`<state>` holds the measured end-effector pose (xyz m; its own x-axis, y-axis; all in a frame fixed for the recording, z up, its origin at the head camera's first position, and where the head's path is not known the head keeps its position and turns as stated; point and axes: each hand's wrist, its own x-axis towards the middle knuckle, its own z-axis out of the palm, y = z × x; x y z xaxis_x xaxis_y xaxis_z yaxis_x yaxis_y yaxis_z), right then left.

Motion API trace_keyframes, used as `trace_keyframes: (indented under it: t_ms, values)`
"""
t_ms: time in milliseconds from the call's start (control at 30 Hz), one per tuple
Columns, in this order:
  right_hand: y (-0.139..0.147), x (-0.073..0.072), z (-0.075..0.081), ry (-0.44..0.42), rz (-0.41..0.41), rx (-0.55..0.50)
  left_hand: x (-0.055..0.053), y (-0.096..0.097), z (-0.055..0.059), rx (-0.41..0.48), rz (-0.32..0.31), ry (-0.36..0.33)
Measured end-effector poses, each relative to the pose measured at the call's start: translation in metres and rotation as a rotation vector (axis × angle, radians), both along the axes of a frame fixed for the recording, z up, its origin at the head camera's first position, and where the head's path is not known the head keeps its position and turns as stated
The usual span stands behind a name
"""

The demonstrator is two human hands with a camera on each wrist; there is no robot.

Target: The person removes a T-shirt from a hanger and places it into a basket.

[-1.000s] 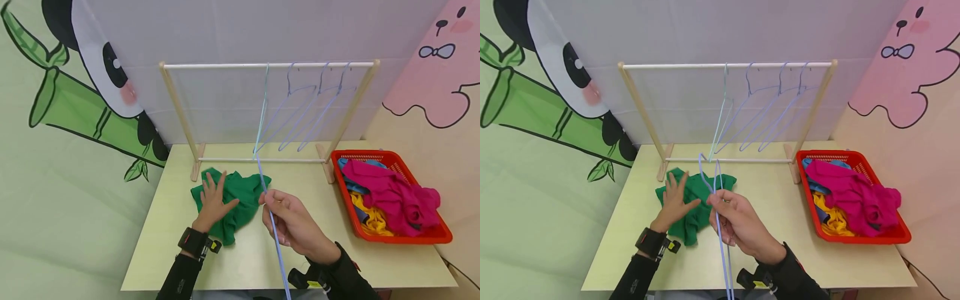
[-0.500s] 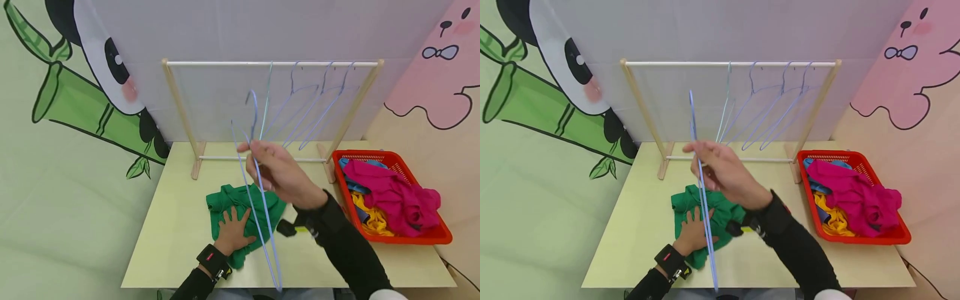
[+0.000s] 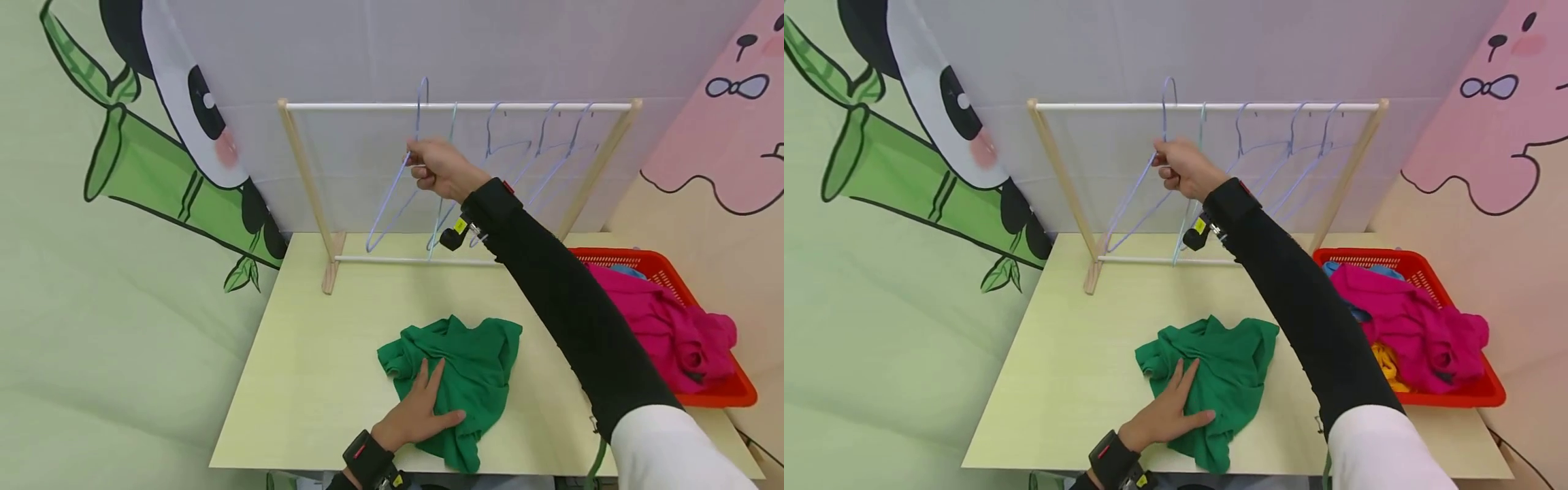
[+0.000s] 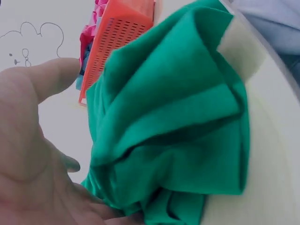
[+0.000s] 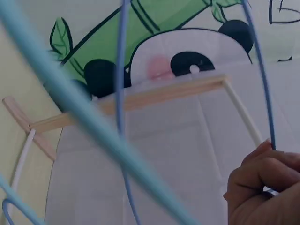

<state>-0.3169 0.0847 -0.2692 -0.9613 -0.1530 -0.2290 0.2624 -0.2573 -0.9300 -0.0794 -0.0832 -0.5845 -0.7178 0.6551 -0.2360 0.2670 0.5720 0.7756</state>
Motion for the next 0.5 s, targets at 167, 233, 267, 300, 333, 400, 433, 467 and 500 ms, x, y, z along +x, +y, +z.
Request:
trace_keyframes:
  t_ms: [167,233,267,300,333,400,433,467,500]
  values:
    - [0.011,-0.007,-0.021,-0.08,-0.043,0.001,0.008,-0.014,-0.008,-0.022,-0.093,0.008]
    - [0.014,-0.001,-0.025,-0.093,-0.03,0.026,0.01,-0.02,-0.009,-0.034,-0.113,0.001]
    - [0.015,0.004,-0.026,-0.088,-0.021,0.045,0.011,-0.023,-0.008,-0.037,-0.116,-0.004]
    - [0.017,0.009,-0.026,-0.078,-0.012,0.071,0.011,-0.026,-0.008,-0.038,-0.117,-0.009]
    - [0.018,0.014,-0.024,-0.062,-0.007,0.101,0.012,-0.03,-0.008,-0.035,-0.115,-0.015]
    - [0.023,0.031,-0.022,0.01,0.008,0.183,0.013,-0.036,-0.009,-0.03,-0.113,-0.014]
    - [0.024,0.043,-0.021,0.064,0.006,0.229,0.013,-0.039,-0.009,-0.026,-0.111,-0.016]
    - [0.025,0.056,-0.021,0.123,-0.007,0.263,0.014,-0.043,-0.01,-0.019,-0.108,-0.015]
    - [0.025,0.072,-0.022,0.189,-0.022,0.298,0.015,-0.047,-0.011,-0.011,-0.103,-0.022]
